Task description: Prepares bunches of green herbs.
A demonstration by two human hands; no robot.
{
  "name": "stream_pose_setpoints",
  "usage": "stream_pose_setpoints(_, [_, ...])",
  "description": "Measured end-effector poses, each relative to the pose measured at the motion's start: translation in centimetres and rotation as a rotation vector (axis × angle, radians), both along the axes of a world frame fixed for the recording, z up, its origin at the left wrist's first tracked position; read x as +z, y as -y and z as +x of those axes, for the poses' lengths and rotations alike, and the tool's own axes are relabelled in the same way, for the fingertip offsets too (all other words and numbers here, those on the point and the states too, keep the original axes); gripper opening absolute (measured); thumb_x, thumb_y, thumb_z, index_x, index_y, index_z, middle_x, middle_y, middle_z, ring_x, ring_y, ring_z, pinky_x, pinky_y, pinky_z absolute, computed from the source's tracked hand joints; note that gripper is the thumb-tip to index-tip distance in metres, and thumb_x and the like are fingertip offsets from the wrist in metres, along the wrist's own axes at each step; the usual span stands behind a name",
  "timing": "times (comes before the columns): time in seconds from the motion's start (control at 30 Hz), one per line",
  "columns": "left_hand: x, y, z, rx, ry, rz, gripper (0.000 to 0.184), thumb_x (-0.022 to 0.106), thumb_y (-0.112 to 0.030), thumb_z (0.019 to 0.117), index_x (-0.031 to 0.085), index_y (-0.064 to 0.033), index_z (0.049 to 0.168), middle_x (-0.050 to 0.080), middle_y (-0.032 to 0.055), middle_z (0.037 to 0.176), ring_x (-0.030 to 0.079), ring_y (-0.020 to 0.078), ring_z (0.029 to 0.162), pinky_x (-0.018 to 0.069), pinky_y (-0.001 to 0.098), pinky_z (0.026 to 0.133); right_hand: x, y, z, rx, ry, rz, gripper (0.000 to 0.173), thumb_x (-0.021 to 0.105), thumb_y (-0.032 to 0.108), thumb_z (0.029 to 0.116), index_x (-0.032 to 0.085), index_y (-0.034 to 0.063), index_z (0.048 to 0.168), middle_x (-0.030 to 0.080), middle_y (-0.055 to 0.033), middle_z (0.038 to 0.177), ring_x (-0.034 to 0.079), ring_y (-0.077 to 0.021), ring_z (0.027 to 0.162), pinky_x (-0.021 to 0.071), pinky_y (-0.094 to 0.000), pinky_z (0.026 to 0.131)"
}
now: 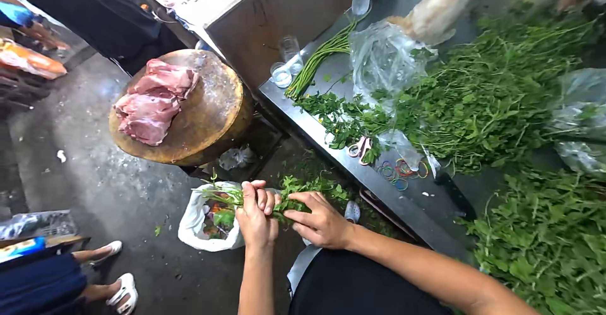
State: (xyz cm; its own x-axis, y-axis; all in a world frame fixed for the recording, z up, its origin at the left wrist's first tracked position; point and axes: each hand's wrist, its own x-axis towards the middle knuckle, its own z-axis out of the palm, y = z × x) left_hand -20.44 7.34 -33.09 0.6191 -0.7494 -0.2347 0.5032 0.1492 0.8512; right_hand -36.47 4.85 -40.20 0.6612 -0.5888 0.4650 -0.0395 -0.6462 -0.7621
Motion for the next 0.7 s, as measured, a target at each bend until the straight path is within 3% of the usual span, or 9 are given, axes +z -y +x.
stream_pose_setpoints(0.07, [-0.3,-1.1,0.9,-0.052,0.021,0.012,0.049,0.025,-0.028,0.1134,0.065,-0.0085,0.093,0.039,-0.0095,0.047,0.04,0.0041,0.037,0.0449,0.022,0.041,-0.1,2.7,-2.2,0.041,-0.043,0.139,0.029,0.057,0.024,0.1024,0.076,0.0101,0.118,0.068,-0.0132,0.129,0.062,-0.0275,0.124,0.047,-0.0473,0.108])
stream_pose_setpoints(0.1, [-0.4,-1.8,1.2,-0.067,0.048,0.026,0.049,0.025,-0.028,0.1129,0.066,-0.0097,0.092,0.04,-0.0099,0.046,0.041,0.0035,0.037,0.0443,0.0216,0.041,0.2,5.1,-3.2,-0.026,-0.103,0.221,0.029,0.056,0.021,0.1024,0.076,0.005,0.115,0.072,-0.0125,0.123,0.065,-0.0256,0.12,0.0486,-0.0444,0.107])
stream_pose_setpoints(0.17, [-0.4,-3.4,1.2,-0.058,0.098,0.066,0.048,0.027,-0.027,0.1116,0.067,-0.0111,0.091,0.04,-0.0098,0.046,0.041,0.0028,0.036,0.0445,0.0214,0.04,0.4,11.8,-4.8,-0.231,-0.299,0.318,0.031,0.051,0.016,0.1033,0.073,0.0003,0.119,0.072,-0.016,0.117,0.068,-0.0263,0.114,0.052,-0.0419,0.104])
stream_pose_setpoints(0.27, [-0.5,-5.6,0.3,0.01,0.119,0.142,0.045,0.032,-0.029,0.1101,0.067,-0.0112,0.089,0.042,-0.009,0.045,0.042,0.0029,0.036,0.0455,0.0215,0.04,-3.9,22.1,-5.9,-0.43,-0.552,0.238,0.029,0.051,0.01,0.103,0.072,0.0033,0.122,0.068,-0.0216,0.12,0.065,-0.0383,0.115,0.0514,-0.0559,0.1])
stream_pose_setpoints(0.4, [-1.0,-8.1,-1.2,0.083,0.134,0.228,0.042,0.037,-0.031,0.1088,0.069,-0.0119,0.089,0.042,-0.0085,0.046,0.043,0.0031,0.037,0.0453,0.0214,0.041,-8.0,29.1,-5.3,-0.376,-0.83,0.272,0.019,0.06,0.01,0.098,0.075,0.005,0.11,0.068,-0.0264,0.114,0.065,-0.0485,0.108,0.0512,-0.0703,0.086])
stream_pose_setpoints(0.47, [-1.2,-9.2,-1.3,0.116,0.145,0.271,0.043,0.037,-0.032,0.1089,0.069,-0.012,0.089,0.042,-0.009,0.045,0.042,0.0029,0.036,0.0453,0.0213,0.041,-7.0,30.9,-5.0,-0.36,-0.801,0.364,0.022,0.059,0.007,0.0957,0.075,0.0044,0.112,0.071,-0.0241,0.114,0.066,-0.0453,0.11,0.0502,-0.0691,0.092])
stream_pose_setpoints(0.53, [-1.3,-10.3,-1.3,0.162,0.137,0.297,0.043,0.037,-0.03,0.1087,0.069,-0.0117,0.089,0.042,-0.0093,0.045,0.042,0.0027,0.036,0.0452,0.0211,0.04,-4.5,32.2,-5.7,-0.387,-0.626,0.492,0.024,0.062,0.009,0.0968,0.073,0.0031,0.117,0.071,-0.0212,0.117,0.067,-0.0375,0.112,0.0506,-0.0601,0.099])
stream_pose_setpoints(0.63, [-1.8,-11.1,-0.3,0.197,0.109,0.297,0.045,0.035,-0.029,0.109,0.069,-0.0106,0.088,0.042,-0.009,0.045,0.042,0.0028,0.036,0.0451,0.0213,0.04,0.4,32.7,-7.9,-0.407,-0.336,0.627,0.03,0.067,0.01,0.0961,0.067,0.0043,0.126,0.068,-0.0167,0.121,0.067,-0.0277,0.103,0.0554,-0.0494,0.089])
stream_pose_setpoints(0.7, [-2.1,-10.6,0.7,0.182,0.101,0.282,0.045,0.034,-0.029,0.1088,0.069,-0.0106,0.088,0.041,-0.009,0.045,0.041,0.0024,0.036,0.0441,0.0209,0.04,3.1,32.1,-9.2,-0.424,-0.233,0.648,0.037,0.064,0.009,0.096,0.06,0.0055,0.133,0.067,-0.0149,0.114,0.065,-0.0224,0.089,0.0552,-0.0432,0.079])
